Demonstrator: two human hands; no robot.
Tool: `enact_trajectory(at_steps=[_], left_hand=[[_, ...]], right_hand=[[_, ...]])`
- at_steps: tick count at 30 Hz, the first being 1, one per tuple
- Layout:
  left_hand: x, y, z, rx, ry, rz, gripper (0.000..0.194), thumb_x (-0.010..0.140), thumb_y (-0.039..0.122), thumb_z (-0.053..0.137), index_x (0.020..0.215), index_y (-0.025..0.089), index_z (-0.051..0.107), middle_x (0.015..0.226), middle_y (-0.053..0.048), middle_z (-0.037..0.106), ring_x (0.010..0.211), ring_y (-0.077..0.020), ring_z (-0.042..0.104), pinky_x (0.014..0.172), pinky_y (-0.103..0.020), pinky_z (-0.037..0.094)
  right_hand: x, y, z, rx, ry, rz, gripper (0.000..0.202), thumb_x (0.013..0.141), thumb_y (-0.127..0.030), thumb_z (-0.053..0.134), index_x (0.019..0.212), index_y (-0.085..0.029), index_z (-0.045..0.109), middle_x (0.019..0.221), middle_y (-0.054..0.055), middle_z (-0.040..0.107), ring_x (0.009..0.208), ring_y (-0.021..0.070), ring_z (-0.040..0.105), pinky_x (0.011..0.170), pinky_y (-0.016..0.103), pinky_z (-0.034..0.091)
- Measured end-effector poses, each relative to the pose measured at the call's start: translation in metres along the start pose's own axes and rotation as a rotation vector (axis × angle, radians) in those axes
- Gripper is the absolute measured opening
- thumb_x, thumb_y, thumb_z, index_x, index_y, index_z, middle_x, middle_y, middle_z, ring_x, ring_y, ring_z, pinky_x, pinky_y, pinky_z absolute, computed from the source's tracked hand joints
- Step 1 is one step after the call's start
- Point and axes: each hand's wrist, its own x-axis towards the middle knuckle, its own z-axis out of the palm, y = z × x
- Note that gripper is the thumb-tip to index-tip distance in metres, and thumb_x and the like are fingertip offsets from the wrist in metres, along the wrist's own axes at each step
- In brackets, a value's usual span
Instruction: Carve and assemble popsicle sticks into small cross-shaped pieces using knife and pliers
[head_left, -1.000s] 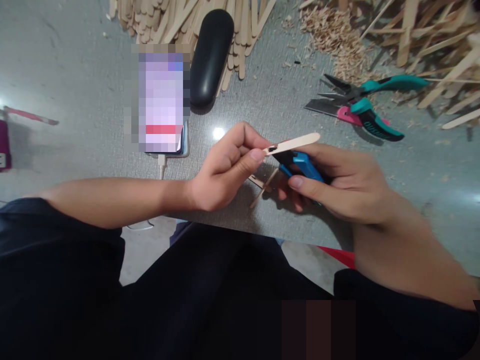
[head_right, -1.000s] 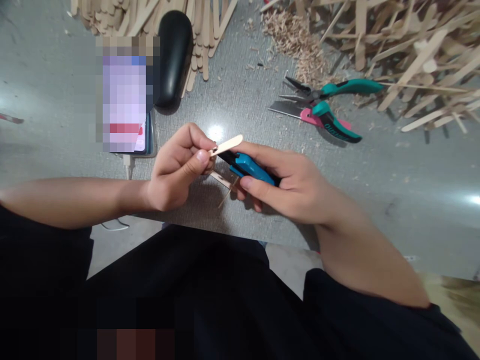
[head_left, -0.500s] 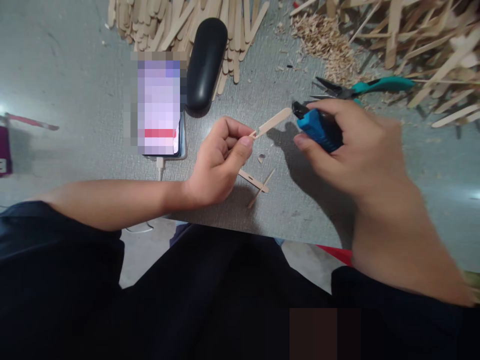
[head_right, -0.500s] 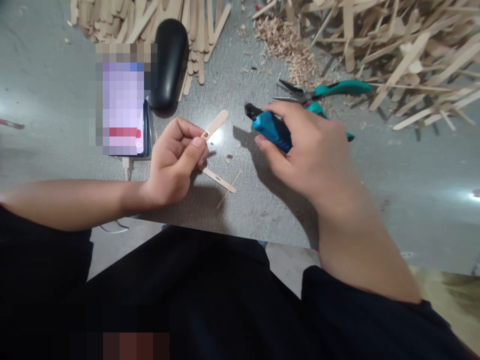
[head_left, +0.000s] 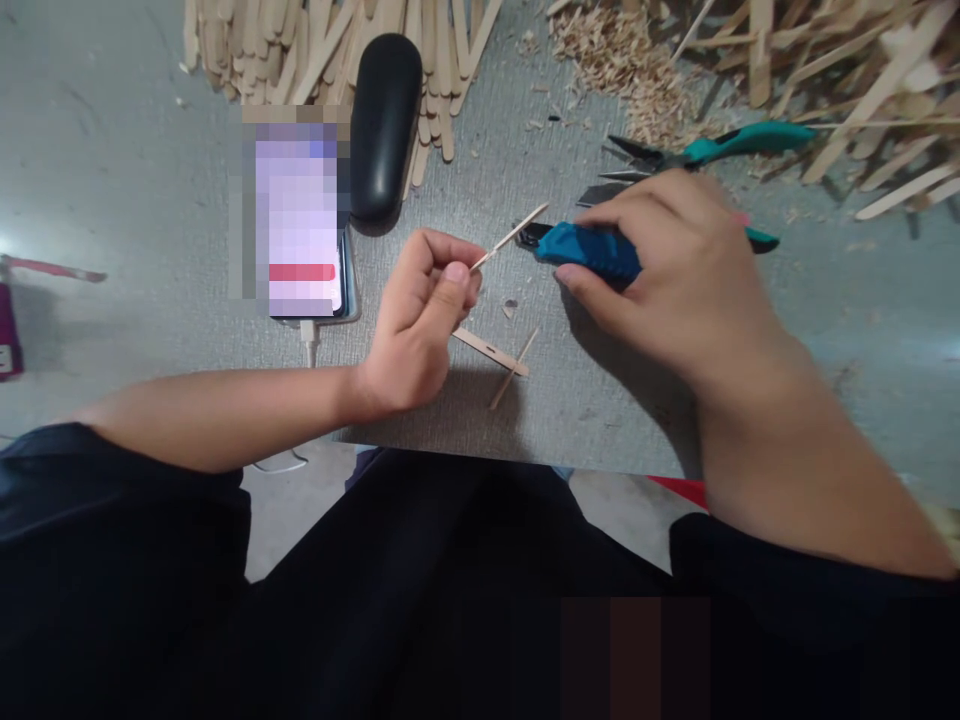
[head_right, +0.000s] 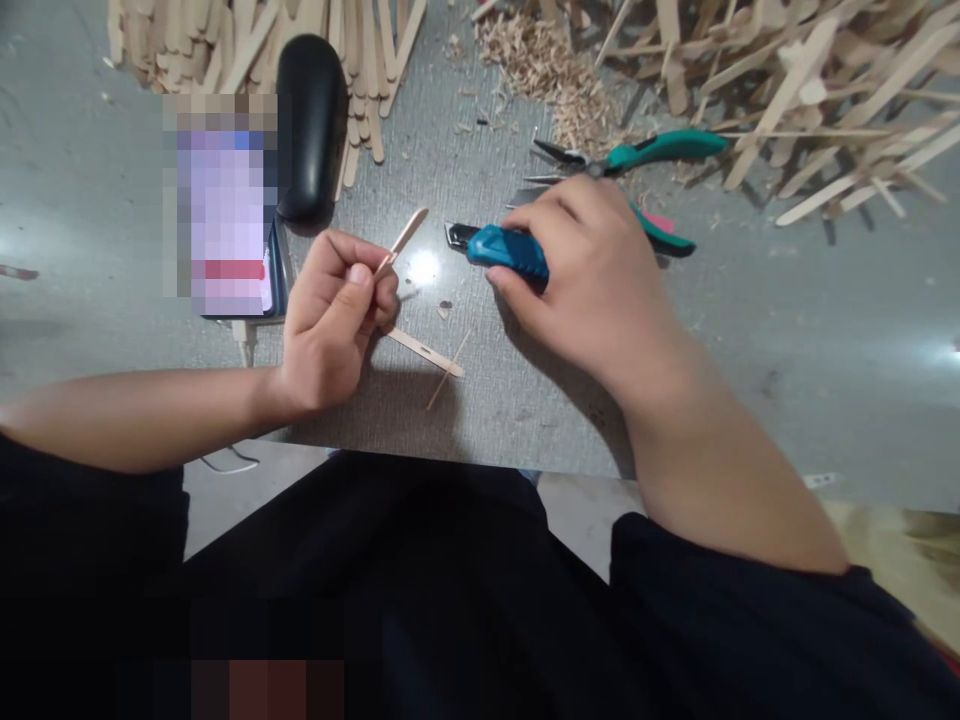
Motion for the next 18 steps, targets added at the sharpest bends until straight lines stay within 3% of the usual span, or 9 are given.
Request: enact_trajectory(at_steps=[2,5,8,11,18], left_hand=[[-0.001,-0.001,0.001,0.005,0.020,0.000,0.029,0.114,0.055,0.074,0.114,0.025,0.073,0.081,0.002,0.059,0.065,-0.0106,0.053,0.059,-0.023,0.048],[0.000,-0.004,0.001,0.010,0.053,0.058,0.028,0.110,0.053,0.081,0.114,0.027,0.073,0.081,0.003,0.059,0.069,-0.0112,0.057,0.066,-0.024,0.055],[0.000,-0.007,0.000,0.019,0.065,0.101,0.026,0.110,0.052,0.080,0.116,0.028,0.074,0.084,0.002,0.062,0.071,-0.0121,0.060,0.068,-0.025,0.058],[0.000,-0.005,0.000,0.037,0.060,0.092,0.027,0.111,0.053,0.078,0.121,0.028,0.075,0.086,0.001,0.064,0.070,-0.0124,0.058,0.067,-0.026,0.057],[0.003,-0.002,0.001,0.068,0.084,0.142,0.033,0.112,0.059,0.078,0.116,0.026,0.071,0.082,0.004,0.055,0.061,-0.0079,0.046,0.057,-0.023,0.042]], right_hand=[[0.001,-0.006,-0.005,0.049,-0.023,-0.045,0.028,0.110,-0.045,0.072,0.130,-0.026,0.077,0.134,0.019,0.075,0.129,0.0433,0.072,0.112,0.062,0.054],[0.000,-0.018,-0.012,0.231,-0.194,-0.227,0.022,0.111,-0.040,0.068,0.124,-0.027,0.080,0.124,0.013,0.077,0.117,0.0355,0.074,0.104,0.054,0.055],[-0.002,-0.029,-0.012,0.285,-0.308,-0.369,0.022,0.110,-0.032,0.064,0.121,-0.024,0.082,0.119,0.012,0.077,0.111,0.0337,0.074,0.096,0.051,0.049],[-0.003,-0.034,-0.007,0.263,-0.348,-0.411,0.026,0.111,-0.022,0.058,0.117,-0.023,0.084,0.112,0.012,0.077,0.107,0.0319,0.072,0.091,0.048,0.044],[-0.001,-0.028,0.006,0.330,-0.344,-0.373,0.027,0.111,-0.020,0.055,0.103,-0.022,0.081,0.106,0.012,0.074,0.098,0.0286,0.067,0.089,0.044,0.051]])
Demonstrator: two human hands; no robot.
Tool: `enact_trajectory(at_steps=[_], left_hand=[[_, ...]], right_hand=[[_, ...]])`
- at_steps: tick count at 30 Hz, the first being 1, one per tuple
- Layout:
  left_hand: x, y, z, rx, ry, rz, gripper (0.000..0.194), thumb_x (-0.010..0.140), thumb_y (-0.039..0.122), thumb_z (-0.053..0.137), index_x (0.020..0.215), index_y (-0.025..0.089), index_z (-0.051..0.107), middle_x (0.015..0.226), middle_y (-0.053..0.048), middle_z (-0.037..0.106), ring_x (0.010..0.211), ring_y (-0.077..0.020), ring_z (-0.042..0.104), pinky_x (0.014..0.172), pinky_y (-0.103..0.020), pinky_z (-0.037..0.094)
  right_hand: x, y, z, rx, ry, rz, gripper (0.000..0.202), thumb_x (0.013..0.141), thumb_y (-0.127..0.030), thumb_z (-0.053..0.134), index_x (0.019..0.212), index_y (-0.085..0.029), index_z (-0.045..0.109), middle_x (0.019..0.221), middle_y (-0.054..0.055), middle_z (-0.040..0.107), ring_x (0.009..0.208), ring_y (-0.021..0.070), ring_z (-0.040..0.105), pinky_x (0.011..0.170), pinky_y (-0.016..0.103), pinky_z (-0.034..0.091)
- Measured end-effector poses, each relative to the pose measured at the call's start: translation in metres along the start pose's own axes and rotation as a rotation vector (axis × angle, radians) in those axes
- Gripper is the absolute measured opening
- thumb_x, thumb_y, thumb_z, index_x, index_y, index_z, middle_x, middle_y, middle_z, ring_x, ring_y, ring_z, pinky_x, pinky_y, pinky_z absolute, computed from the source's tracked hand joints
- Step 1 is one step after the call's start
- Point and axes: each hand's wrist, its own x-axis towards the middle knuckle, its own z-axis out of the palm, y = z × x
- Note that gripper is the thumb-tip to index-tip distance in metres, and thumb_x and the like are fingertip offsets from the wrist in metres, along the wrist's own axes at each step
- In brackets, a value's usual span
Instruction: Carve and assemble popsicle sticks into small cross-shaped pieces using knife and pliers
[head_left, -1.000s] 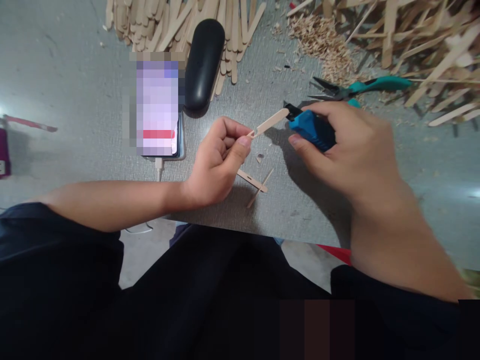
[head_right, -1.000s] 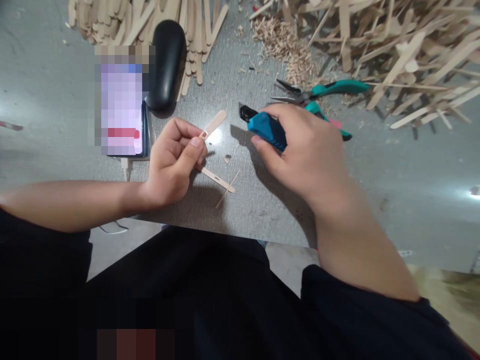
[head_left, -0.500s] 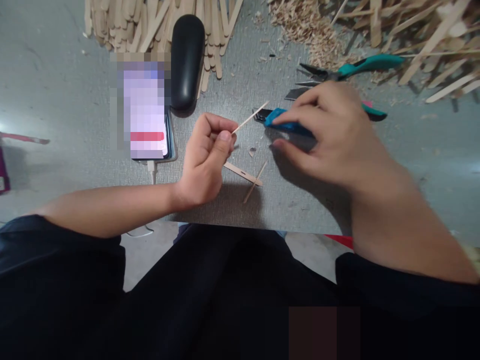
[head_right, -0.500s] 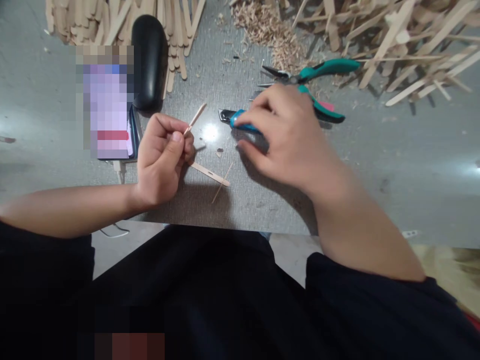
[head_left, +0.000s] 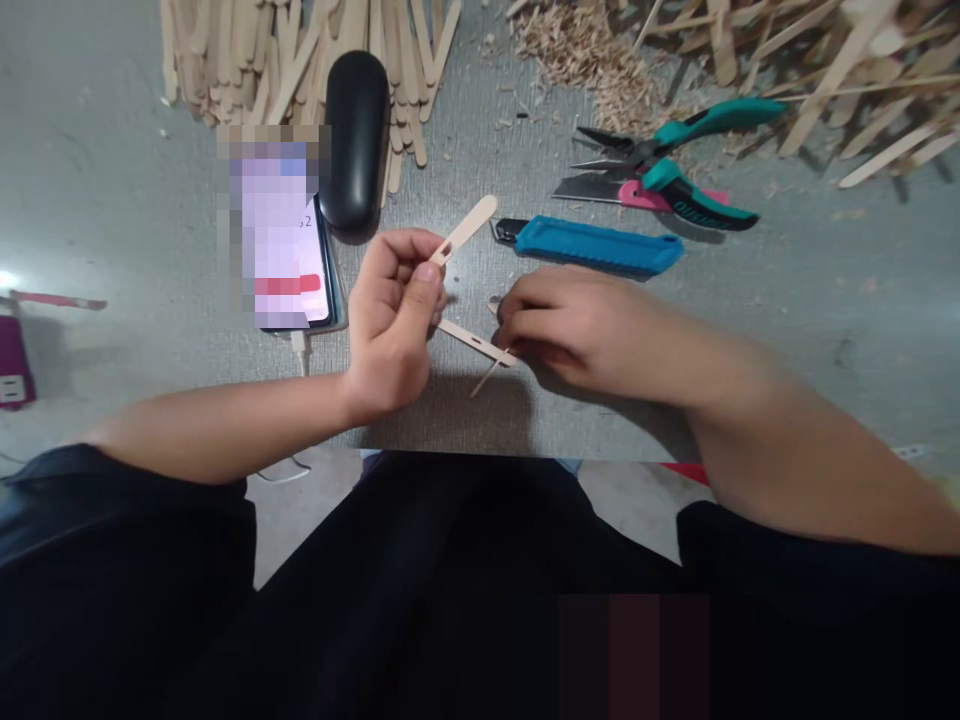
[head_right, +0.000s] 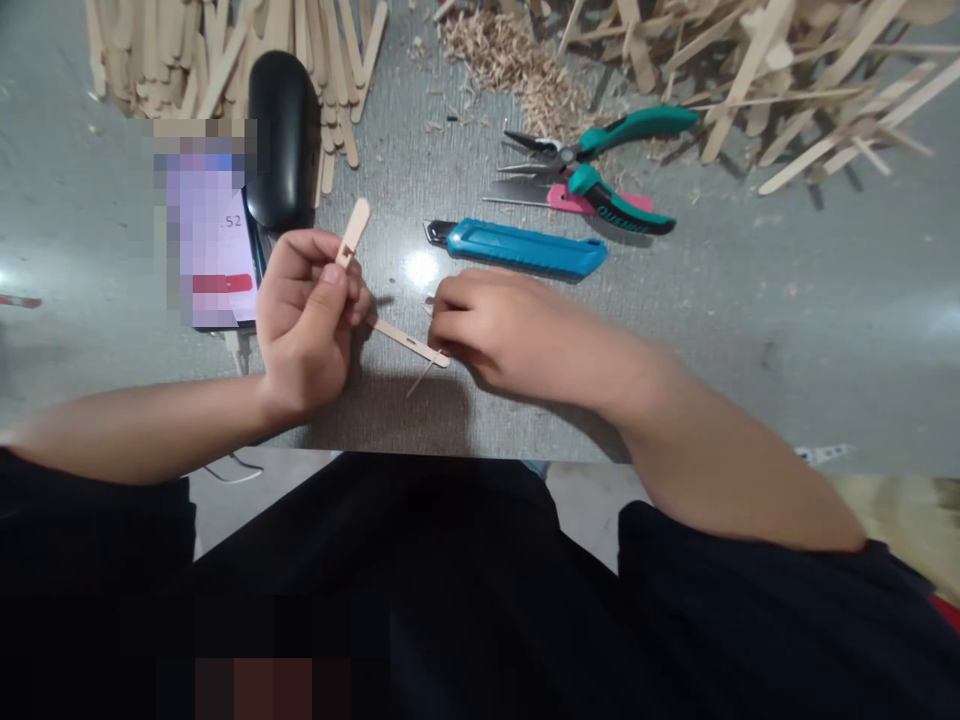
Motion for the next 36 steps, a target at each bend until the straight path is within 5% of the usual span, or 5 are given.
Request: enact_trajectory(at_steps=[9,13,27,36], left_hand=[[0.002,0.006,0.004,-0.009,-0.005,0.038,0.029,0.114,0.052,0.076,0.113,0.027,0.062,0.083,0.004,0.068,0.057,-0.0066,0.054,0.053,-0.019,0.046],[0.001,0.010,0.005,0.023,-0.057,-0.014,0.036,0.111,0.055,0.080,0.109,0.025,0.062,0.082,0.004,0.072,0.054,-0.0052,0.055,0.050,-0.018,0.045],[0.000,0.016,0.007,-0.090,-0.135,-0.166,0.042,0.107,0.056,0.086,0.108,0.022,0.062,0.082,0.003,0.079,0.050,-0.0040,0.053,0.048,-0.018,0.045],[0.000,0.014,0.008,-0.108,-0.193,-0.056,0.042,0.109,0.051,0.086,0.098,0.024,0.055,0.079,0.005,0.079,0.047,-0.0033,0.058,0.047,-0.017,0.048]], right_hand=[[-0.003,-0.012,-0.012,0.225,0.511,0.255,0.013,0.109,-0.033,0.071,0.096,-0.032,0.075,0.093,0.003,0.081,0.083,0.0257,0.073,0.076,0.044,0.056],[-0.001,-0.015,-0.002,0.542,0.720,0.248,0.010,0.103,-0.034,0.086,0.098,-0.034,0.077,0.092,-0.001,0.080,0.075,0.0230,0.075,0.070,0.043,0.059],[0.008,-0.016,0.005,0.930,0.696,0.319,0.038,0.097,-0.058,0.091,0.096,-0.033,0.063,0.086,0.001,0.077,0.063,0.0233,0.064,0.059,0.043,0.053],[0.002,-0.018,0.008,1.110,0.488,0.192,0.029,0.106,-0.053,0.079,0.104,-0.034,0.057,0.090,-0.001,0.074,0.067,0.0232,0.067,0.065,0.041,0.052]])
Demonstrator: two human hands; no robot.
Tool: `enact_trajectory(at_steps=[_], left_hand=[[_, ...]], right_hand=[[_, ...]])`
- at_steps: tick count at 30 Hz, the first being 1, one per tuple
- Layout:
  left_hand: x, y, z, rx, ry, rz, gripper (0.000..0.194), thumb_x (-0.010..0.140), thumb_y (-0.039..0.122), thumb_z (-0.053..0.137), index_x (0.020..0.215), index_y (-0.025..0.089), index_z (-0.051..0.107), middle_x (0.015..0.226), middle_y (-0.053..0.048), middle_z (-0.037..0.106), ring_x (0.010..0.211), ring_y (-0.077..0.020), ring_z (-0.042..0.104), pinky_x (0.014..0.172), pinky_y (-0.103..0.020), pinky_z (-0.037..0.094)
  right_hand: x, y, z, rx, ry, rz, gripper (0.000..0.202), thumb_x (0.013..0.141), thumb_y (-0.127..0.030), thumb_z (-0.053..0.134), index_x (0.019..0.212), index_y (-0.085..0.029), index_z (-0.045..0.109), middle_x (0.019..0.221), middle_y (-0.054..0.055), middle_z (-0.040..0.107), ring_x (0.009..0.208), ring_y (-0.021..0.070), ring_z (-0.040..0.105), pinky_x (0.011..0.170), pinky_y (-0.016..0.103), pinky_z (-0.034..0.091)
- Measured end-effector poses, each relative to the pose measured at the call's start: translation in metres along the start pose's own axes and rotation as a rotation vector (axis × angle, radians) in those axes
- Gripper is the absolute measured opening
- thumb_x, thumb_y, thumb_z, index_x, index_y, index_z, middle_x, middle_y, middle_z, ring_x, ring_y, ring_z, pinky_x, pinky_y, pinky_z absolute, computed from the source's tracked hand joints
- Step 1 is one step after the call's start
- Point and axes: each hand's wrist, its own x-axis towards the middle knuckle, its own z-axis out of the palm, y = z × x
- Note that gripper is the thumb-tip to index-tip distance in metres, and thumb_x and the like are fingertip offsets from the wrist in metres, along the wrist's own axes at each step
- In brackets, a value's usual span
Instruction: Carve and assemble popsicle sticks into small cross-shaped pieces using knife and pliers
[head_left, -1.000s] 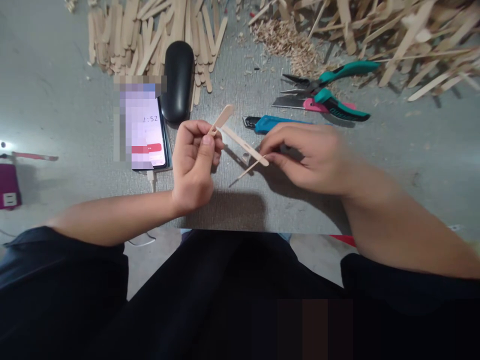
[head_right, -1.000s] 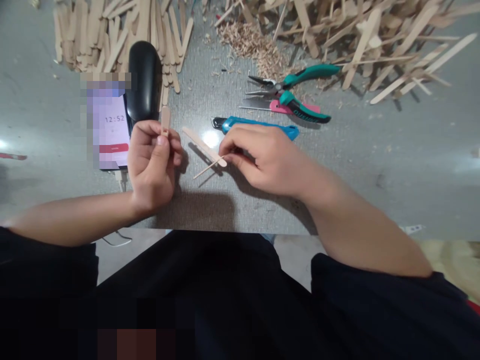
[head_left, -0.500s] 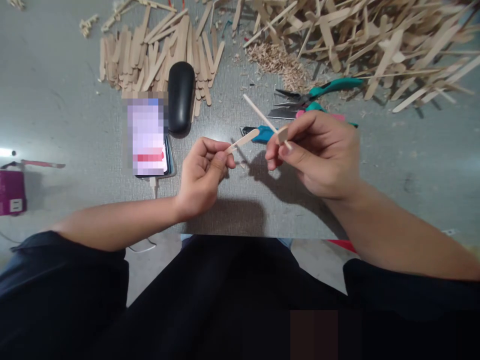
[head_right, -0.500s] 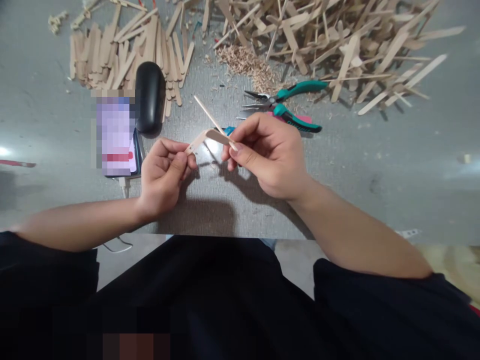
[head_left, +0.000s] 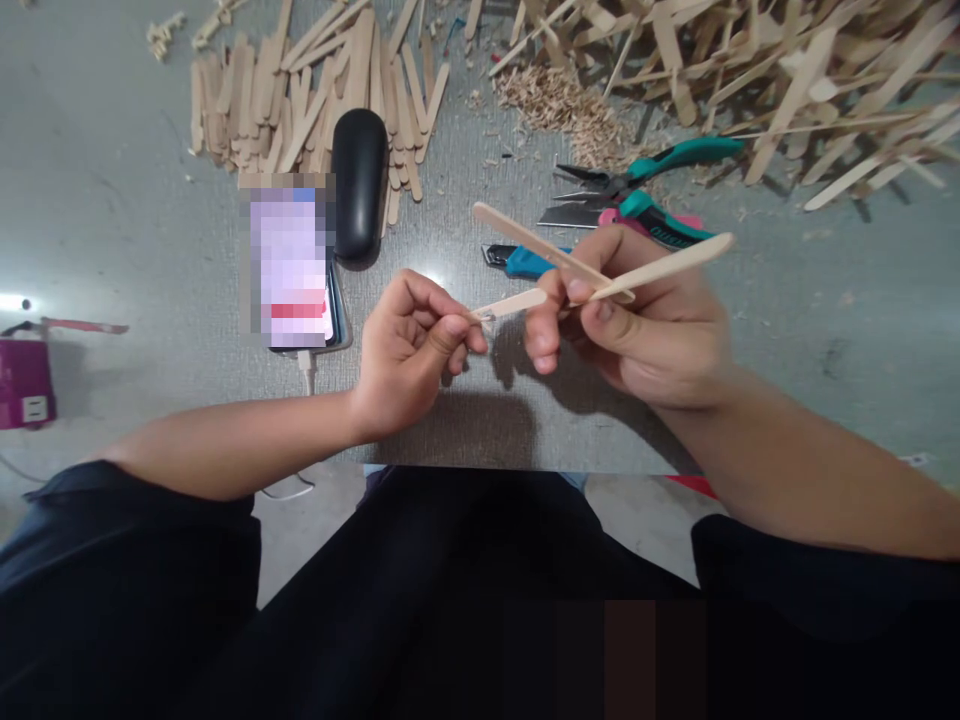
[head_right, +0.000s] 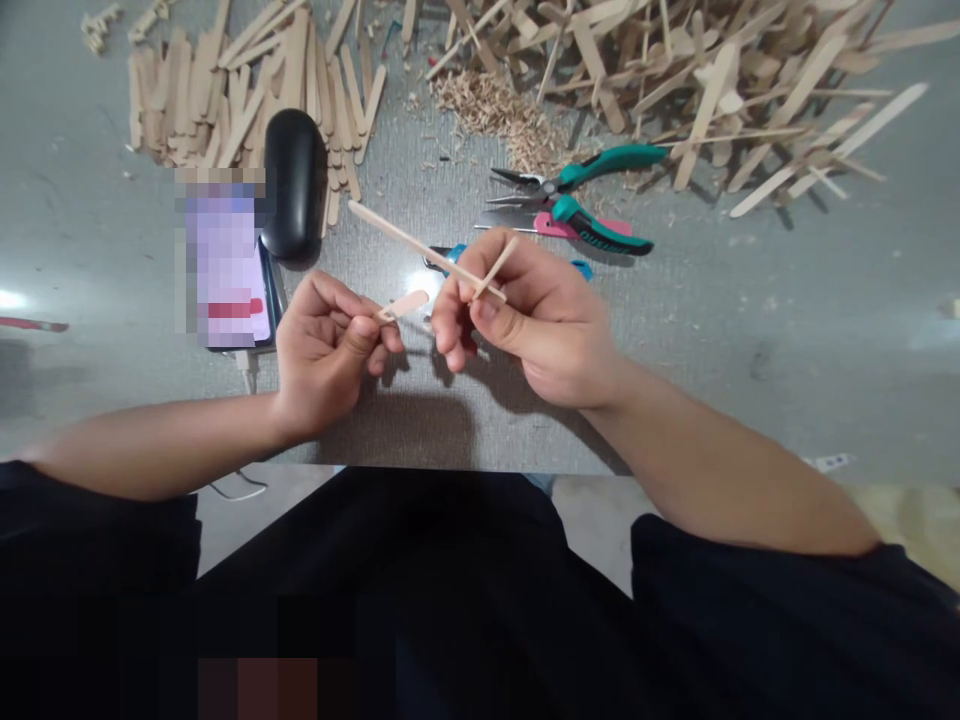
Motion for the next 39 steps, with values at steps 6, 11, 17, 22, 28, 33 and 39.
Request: enact_trajectory(at_steps=[6,11,17,22,28,33,39], left_hand=[[-0.001,0.001,-0.002,0.044,-0.022,0.022,0.032,0.114,0.048,0.079,0.105,0.025,0.059,0.080,0.005,0.078,0.049,-0.0032,0.060,0.047,-0.016,0.048],[-0.001,0.004,-0.001,0.034,-0.022,0.006,0.030,0.114,0.046,0.079,0.106,0.025,0.060,0.082,0.005,0.078,0.050,-0.0036,0.060,0.048,-0.016,0.049],[0.000,0.007,-0.001,0.048,-0.012,-0.026,0.035,0.111,0.050,0.082,0.105,0.025,0.059,0.082,0.003,0.079,0.053,-0.0049,0.063,0.050,-0.017,0.049],[0.000,0.006,-0.001,0.078,-0.002,-0.012,0.034,0.112,0.052,0.081,0.107,0.025,0.060,0.081,0.003,0.077,0.054,-0.0056,0.062,0.050,-0.017,0.048],[-0.001,0.005,-0.002,0.117,0.018,0.039,0.028,0.114,0.047,0.079,0.108,0.024,0.064,0.084,0.003,0.078,0.056,-0.0044,0.062,0.054,-0.016,0.051],[-0.001,0.006,-0.005,0.179,-0.002,0.055,0.021,0.114,0.043,0.078,0.111,0.023,0.071,0.086,0.000,0.083,0.066,-0.0083,0.075,0.060,-0.018,0.060],[-0.004,0.004,-0.005,0.203,0.025,0.080,0.023,0.112,0.041,0.081,0.106,0.021,0.072,0.091,0.000,0.085,0.071,-0.0080,0.079,0.067,-0.018,0.065]], right_hand=[[0.000,-0.006,0.006,0.003,-0.052,-0.006,0.032,0.109,-0.052,0.075,0.101,-0.033,0.052,0.081,-0.003,0.071,0.064,0.0225,0.067,0.063,0.038,0.051],[0.002,-0.008,0.009,0.088,-0.089,0.013,0.030,0.111,-0.052,0.074,0.102,-0.032,0.053,0.075,-0.004,0.072,0.060,0.0198,0.065,0.060,0.035,0.051],[0.001,-0.014,0.015,0.225,-0.196,0.186,0.039,0.110,-0.056,0.075,0.100,-0.031,0.046,0.076,-0.006,0.074,0.059,0.0161,0.069,0.062,0.030,0.055],[0.001,-0.018,0.016,0.220,-0.220,0.237,0.048,0.109,-0.062,0.074,0.098,-0.031,0.039,0.074,-0.006,0.071,0.056,0.0164,0.069,0.060,0.031,0.054],[0.002,-0.019,0.016,0.259,-0.276,0.235,0.055,0.107,-0.065,0.074,0.094,-0.031,0.032,0.071,-0.008,0.070,0.051,0.0170,0.069,0.059,0.032,0.054],[-0.001,-0.019,0.019,0.300,-0.319,0.271,0.052,0.109,-0.063,0.069,0.094,-0.031,0.031,0.071,-0.008,0.068,0.053,0.0174,0.071,0.059,0.032,0.055],[-0.002,-0.018,0.018,0.482,-0.364,0.402,0.049,0.110,-0.053,0.074,0.096,-0.030,0.033,0.079,-0.008,0.075,0.059,0.0160,0.075,0.063,0.029,0.053]])
